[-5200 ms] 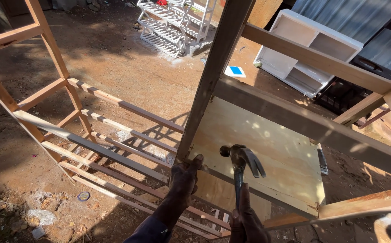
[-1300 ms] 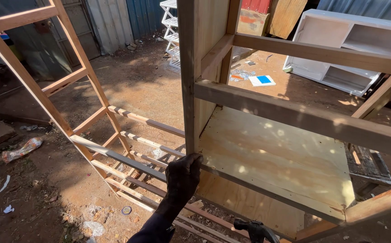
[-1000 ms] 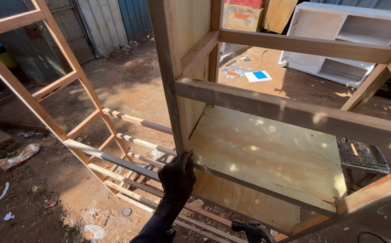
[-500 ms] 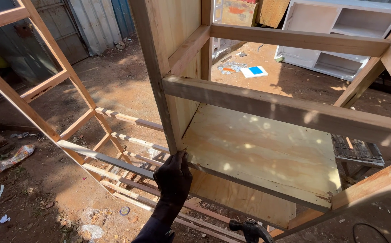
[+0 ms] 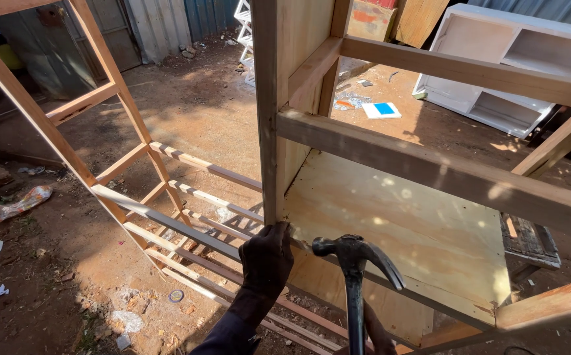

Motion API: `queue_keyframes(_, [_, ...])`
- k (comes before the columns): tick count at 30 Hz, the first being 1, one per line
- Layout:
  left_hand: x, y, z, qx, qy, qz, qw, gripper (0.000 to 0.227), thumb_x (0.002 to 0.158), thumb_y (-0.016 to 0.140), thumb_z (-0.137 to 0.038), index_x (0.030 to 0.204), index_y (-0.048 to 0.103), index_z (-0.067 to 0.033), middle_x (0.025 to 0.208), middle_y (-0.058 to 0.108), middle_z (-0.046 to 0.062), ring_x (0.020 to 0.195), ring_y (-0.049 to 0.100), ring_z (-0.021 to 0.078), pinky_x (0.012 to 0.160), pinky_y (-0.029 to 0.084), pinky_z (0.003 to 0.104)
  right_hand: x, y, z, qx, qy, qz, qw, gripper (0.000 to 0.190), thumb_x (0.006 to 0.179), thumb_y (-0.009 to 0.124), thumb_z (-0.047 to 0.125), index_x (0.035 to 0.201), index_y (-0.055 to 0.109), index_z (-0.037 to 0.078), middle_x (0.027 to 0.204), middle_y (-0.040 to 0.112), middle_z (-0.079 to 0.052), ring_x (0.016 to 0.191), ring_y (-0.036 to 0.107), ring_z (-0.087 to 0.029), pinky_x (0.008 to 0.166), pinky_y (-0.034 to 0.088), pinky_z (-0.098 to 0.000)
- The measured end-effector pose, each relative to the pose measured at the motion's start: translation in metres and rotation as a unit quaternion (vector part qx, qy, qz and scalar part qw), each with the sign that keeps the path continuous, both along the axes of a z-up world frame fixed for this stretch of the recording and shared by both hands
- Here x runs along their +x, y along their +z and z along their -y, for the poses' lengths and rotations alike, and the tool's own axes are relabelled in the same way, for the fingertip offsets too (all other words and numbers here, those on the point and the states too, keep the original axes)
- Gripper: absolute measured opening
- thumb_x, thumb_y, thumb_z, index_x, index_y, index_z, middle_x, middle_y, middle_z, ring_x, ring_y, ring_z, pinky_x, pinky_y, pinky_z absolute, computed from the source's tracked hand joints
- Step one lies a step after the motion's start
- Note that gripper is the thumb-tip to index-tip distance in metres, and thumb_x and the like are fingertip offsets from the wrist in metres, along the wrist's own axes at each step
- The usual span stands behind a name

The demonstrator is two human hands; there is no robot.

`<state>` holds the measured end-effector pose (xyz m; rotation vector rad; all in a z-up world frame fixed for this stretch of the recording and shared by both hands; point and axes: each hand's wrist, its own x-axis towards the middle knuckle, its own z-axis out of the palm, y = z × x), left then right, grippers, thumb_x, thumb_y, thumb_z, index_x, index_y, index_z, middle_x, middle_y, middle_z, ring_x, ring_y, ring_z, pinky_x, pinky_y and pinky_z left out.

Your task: The person constructs a wooden shelf unit by hammering nails into wood joints and then uses a tape measure and pencil to mark measurements on a separate wooden panel at a workbench.

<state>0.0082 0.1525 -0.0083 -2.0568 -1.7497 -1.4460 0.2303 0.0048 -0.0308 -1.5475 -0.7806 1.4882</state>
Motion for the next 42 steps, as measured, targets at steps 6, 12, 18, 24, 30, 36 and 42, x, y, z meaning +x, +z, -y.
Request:
queue_keyframes(6, [-0.002, 0.009, 0.004, -0.023, -0.003, 0.004, 1.0, 0.012, 0.096, 0.062, -0.025, 0.089, 0.068, -0.0168, 0.065, 0.066, 0.011, 0.05, 0.063, 0.0407, 0.04, 0.047, 0.05, -0.048, 0.014, 0.003, 0.345, 0.084, 0.135, 0.925, 0.064, 0.097, 0.054, 0.029, 0.159, 0.039, 0.019, 0.068, 0.072, -0.006, 0.062, 0.079, -0.016, 0.064, 0.066, -0.0288])
queue_keyframes(12, [-0.004, 0.005, 0.004, -0.023, -0.02, 0.001, 1.0, 0.014, 0.098, 0.063, -0.024, 0.097, 0.071, -0.0134, 0.076, 0.072, 0.008, 0.051, 0.067, 0.0348, 0.041, 0.05, 0.048, -0.097, 0.125, -0.016, 0.11, 0.027, 0.442, 0.89, 0.068, 0.093, 0.056, 0.039, 0.157, 0.041, 0.054, 0.07, 0.074, 0.004, 0.067, 0.07, -0.011, 0.074, 0.056, -0.0291])
queue_keyframes(18, [-0.002, 0.009, 0.004, -0.032, -0.031, 0.022, 0.999, 0.015, 0.098, 0.061, -0.022, 0.09, 0.07, -0.0126, 0.075, 0.071, 0.011, 0.052, 0.067, 0.0371, 0.041, 0.049, 0.049, -0.087, 0.121, -0.011, 0.263, -0.016, 0.397, 0.879, 0.061, 0.093, 0.062, 0.02, 0.15, 0.058, 0.039, 0.062, 0.068, -0.004, 0.059, 0.065, -0.011, 0.073, 0.056, -0.0251])
queue_keyframes(24, [-0.006, 0.01, 0.001, -0.018, -0.041, 0.034, 0.998, 0.006, 0.093, 0.066, -0.013, 0.087, 0.067, -0.012, 0.072, 0.07, 0.009, 0.05, 0.066, 0.0347, 0.04, 0.05, 0.045, -0.096, 0.106, -0.024, 0.125, 0.013, 0.487, 0.864, 0.063, 0.091, 0.054, 0.04, 0.151, 0.047, 0.055, 0.06, 0.074, 0.0, 0.058, 0.073, -0.012, 0.063, 0.059, -0.0271])
queue_keyframes(30, [-0.028, 0.018, 0.023, -0.02, -0.132, 0.191, 0.972, 0.018, 0.097, 0.064, -0.02, 0.107, 0.076, -0.0112, 0.076, 0.077, 0.012, 0.057, 0.072, 0.0283, 0.051, 0.056, 0.042, -0.113, 0.123, -0.004, 0.342, -0.078, 0.209, 0.913, 0.056, 0.096, 0.057, 0.015, 0.152, 0.059, 0.022, 0.061, 0.054, -0.01, 0.05, 0.047, -0.014, 0.048, 0.043, -0.026])
queue_keyframes(36, [-0.054, -0.007, 0.009, -0.251, -0.085, 0.165, 0.95, 0.092, 0.076, 0.092, -0.042, 0.146, 0.045, -0.006, 0.059, 0.066, 0.004, 0.05, 0.065, 0.0184, 0.055, 0.059, 0.037, -0.1, 0.093, -0.014, 0.187, -0.006, 0.387, 0.903, 0.06, 0.094, 0.06, 0.03, 0.152, 0.055, 0.043, 0.06, 0.066, -0.004, 0.052, 0.062, -0.012, 0.062, 0.057, -0.0251])
queue_keyframes(42, [-0.059, 0.021, -0.025, -0.338, -0.19, 0.15, 0.909, 0.053, 0.065, 0.086, -0.068, 0.071, 0.075, -0.0168, 0.053, 0.048, -0.002, 0.046, 0.039, 0.0109, 0.049, 0.03, 0.031, -0.121, 0.098, -0.007, 0.283, -0.075, 0.446, 0.846, 0.057, 0.094, 0.057, 0.035, 0.15, 0.054, 0.038, 0.053, 0.065, -0.001, 0.049, 0.068, -0.011, 0.063, 0.061, -0.0219])
